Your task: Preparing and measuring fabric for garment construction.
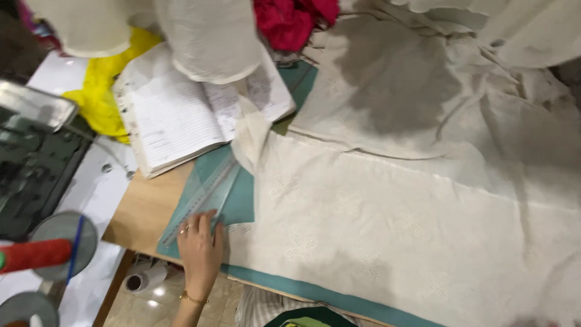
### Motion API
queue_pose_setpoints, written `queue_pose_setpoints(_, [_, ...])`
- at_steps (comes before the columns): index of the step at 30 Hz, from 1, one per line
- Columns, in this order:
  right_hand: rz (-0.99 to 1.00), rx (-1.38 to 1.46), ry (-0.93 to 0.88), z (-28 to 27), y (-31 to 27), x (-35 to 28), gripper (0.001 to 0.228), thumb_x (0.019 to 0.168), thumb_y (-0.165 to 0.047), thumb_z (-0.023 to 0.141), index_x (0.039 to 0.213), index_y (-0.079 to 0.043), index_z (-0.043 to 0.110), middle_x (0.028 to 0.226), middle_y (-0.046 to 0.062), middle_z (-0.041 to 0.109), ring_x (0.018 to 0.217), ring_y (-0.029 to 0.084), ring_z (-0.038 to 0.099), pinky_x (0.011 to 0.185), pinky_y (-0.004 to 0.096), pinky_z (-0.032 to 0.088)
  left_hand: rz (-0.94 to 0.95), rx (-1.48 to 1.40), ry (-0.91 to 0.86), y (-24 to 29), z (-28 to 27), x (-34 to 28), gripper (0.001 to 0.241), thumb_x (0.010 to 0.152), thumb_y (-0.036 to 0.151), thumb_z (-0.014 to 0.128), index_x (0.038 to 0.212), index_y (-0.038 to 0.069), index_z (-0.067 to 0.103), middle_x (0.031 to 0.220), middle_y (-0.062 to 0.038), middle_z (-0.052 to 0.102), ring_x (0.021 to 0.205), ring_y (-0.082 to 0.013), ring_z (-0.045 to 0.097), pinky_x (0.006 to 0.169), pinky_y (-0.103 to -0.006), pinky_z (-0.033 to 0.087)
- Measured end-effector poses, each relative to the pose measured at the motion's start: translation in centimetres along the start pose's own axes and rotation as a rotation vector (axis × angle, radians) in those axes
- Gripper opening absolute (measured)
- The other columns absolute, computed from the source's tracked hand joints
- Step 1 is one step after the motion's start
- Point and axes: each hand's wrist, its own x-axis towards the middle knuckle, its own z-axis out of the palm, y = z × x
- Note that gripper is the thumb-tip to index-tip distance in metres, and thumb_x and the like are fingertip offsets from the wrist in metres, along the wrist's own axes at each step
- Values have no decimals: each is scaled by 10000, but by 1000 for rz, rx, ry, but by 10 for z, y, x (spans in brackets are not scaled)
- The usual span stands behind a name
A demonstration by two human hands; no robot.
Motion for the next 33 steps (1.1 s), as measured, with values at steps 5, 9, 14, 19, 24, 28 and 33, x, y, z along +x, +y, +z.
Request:
queue_pose_setpoints(5, [82, -76, 41, 3, -95, 11, 513, 1041, -340, 597, 1460, -46, 562, 1423, 249, 581, 1444, 410, 477, 1171, 543, 405, 316, -242, 14, 65, 54, 67, 257, 900, 100, 687, 1153, 62, 659, 1182, -131, 653, 1187, -349, 583, 1020, -468, 435])
queue_pose_setpoints(9, [-49, 219, -151, -43, -235, 73, 448, 1045, -302, 571, 1446, -106, 596, 1520, 220, 490, 1300, 394, 545, 1081, 515, 444, 503, -345, 19, 110, 136, 142, 257, 894, 86, 700, 1145, 55, 656, 1232, -173, 640, 1203, -390, 563, 977, -491, 444])
queue_pose_setpoints(14, [-294, 178, 70, 11, -269, 188, 356, 1055, -180, 567, 1400, -119, 629, 1528, 182, 533, 1278, 397, 620, 1045, 476, 510, 557, -304, 32, 124, 257, 250, 267, 879, 76, 703, 1138, 35, 648, 1277, -202, 612, 1194, -409, 568, 1042, -502, 466])
queue_pose_setpoints(19, [-369, 35, 99, 72, -247, 307, 563, 1043, -97, 570, 1565, -51, 367, 1593, 246, 363, 1436, 455, 405, 1050, 527, 429, 521, -131, 101, 137, 331, 314, 491, 897, 112, 706, 1288, -127, 531, 1240, -306, 589, 1149, -451, 584, 963, -453, 505])
queue_pose_setpoints(24, [49, 137, -64, 17, -241, 333, 644, 1045, -153, 553, 1628, -131, 280, 1587, 219, 343, 1404, 393, 437, 1104, 507, 436, 196, -88, -51, 166, 322, 339, 543, 828, 243, 764, 1197, -84, 536, 1123, -278, 613, 1028, -445, 616, 818, -495, 536])
queue_pose_setpoints(28, [26, -211, -120, 105, -203, 388, 403, 1059, -198, 617, 1431, -54, 565, 1390, 241, 617, 1235, 384, 609, 1019, 497, 500, 310, -25, -106, 146, 336, 361, 251, 945, 179, 698, 1073, -6, 588, 1111, -215, 655, 1020, -387, 654, 841, -498, 550])
queue_pose_setpoints(33, [152, 429, 200, 91, -162, 386, 215, 1105, -121, 535, 1295, -37, 593, 1210, 141, 647, 1053, 276, 597, 921, 426, 537, 285, 62, 79, 138, 315, 380, 173, 1035, 112, 647, 1142, -14, 596, 1129, -222, 655, 989, -362, 659, 823, -473, 524])
